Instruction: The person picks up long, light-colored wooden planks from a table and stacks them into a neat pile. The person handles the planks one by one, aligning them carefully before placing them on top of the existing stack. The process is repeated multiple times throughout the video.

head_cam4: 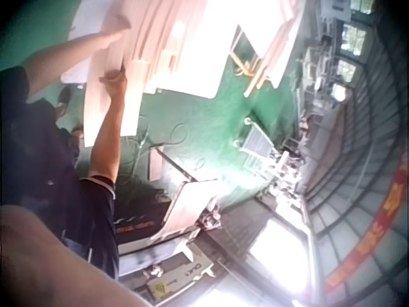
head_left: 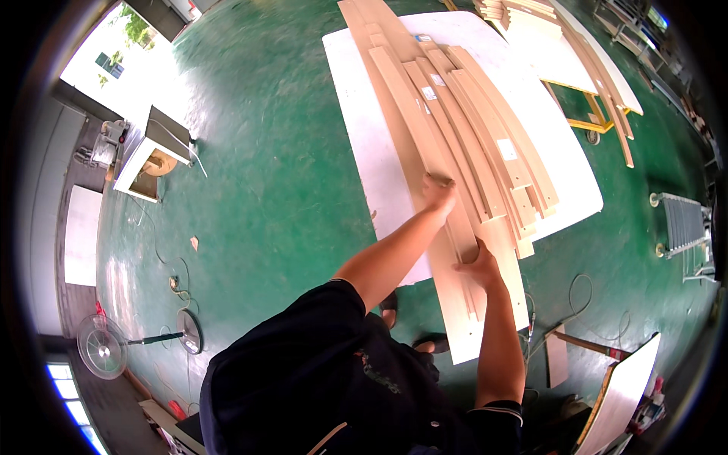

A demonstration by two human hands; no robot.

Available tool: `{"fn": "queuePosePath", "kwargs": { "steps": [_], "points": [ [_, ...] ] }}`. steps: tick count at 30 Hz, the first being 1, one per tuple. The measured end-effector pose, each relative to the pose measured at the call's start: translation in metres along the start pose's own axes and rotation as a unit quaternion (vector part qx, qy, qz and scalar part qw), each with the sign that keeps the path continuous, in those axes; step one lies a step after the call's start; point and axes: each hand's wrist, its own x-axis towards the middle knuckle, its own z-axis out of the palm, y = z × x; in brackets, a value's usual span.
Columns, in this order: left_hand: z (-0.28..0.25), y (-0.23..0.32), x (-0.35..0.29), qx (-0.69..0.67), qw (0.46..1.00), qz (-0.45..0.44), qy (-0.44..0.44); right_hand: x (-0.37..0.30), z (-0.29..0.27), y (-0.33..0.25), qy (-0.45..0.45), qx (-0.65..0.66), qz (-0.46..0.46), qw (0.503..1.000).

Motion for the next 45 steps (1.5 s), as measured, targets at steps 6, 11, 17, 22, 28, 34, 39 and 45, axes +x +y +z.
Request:
{"fn": "queuePosePath", "kwargs": {
  "steps": [6,11,17,22,28,34,39,45],
  "points": [
    [0.018,0.022,-0.006,0.129,0.990,-0.041,0.043,-0.002,0.008,-0.003,0.109,-0.140,-0.037,0.983],
    [0.005,0.019,-0.002,0.119,0.992,0.001,-0.037,-0.016,0.029,-0.017,0.197,-0.241,-0.018,0.950],
    [-0.029,-0.052,-0.017,-0.061,0.996,0.034,-0.048,-0.013,0.027,0.011,0.203,-0.214,-0.021,0.955],
    [-0.129,-0.089,-0.063,-0.123,0.983,-0.029,-0.135,-0.015,0.009,0.020,0.229,-0.102,-0.110,0.962],
    [-0.212,-0.140,-0.073,-0.076,0.987,-0.081,-0.117,-0.045,-0.029,0.011,0.138,0.076,-0.022,0.987],
    [-0.220,-0.136,-0.061,-0.047,0.985,-0.055,-0.155,-0.091,-0.051,-0.012,-0.049,0.353,-0.014,0.934],
    [-0.179,-0.071,-0.101,-0.081,0.974,-0.021,-0.212,-0.128,-0.045,-0.053,-0.160,0.531,-0.068,0.829],
    [-0.134,-0.053,-0.137,-0.071,0.950,0.015,-0.303,-0.155,-0.063,-0.078,-0.189,0.572,-0.099,0.792]
  ]
}}
